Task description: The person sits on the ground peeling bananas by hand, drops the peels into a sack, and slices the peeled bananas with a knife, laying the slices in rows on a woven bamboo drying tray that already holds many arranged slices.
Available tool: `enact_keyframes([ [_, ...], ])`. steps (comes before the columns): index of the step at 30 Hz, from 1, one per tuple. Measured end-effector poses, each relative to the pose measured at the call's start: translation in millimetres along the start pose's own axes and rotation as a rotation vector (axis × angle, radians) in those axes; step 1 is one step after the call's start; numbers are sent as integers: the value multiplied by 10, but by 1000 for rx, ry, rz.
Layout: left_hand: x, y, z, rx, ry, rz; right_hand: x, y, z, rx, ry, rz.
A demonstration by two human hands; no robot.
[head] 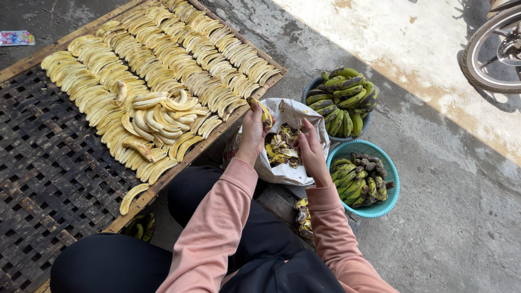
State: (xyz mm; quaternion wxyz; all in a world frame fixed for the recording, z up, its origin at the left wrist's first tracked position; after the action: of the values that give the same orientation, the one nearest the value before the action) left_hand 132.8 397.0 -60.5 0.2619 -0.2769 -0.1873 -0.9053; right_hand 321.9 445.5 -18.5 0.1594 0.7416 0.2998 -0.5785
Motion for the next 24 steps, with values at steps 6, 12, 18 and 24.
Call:
enact_keyframes([
  [6, -16, 32, 62, -8, -55, 48, -1060, 272, 352, -157, 332, -198],
  [12, 36, 74, 87, -62, -102, 102, -1353, 313, 441, -138, 388, -357],
  [18, -20, 140, 120, -176, -177, -92, -830, 153, 342, -145, 180, -219],
  [24, -98, 443, 334, -449, -72, -458, -326, -247, -239, -11, -85, -88],
])
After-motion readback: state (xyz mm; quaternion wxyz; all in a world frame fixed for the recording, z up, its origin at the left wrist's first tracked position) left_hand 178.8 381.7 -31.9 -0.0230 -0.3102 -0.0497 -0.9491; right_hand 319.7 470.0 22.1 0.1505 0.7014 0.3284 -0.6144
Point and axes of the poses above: each hand's wrist, its own y-axis away from the middle knuckle, its own z-axis out of the palm, x = y × z, the point moved 9 cm from there along -y, towards the middle knuckle, and after that the axes turned 6 degrees about y, right-handed, at the moved point
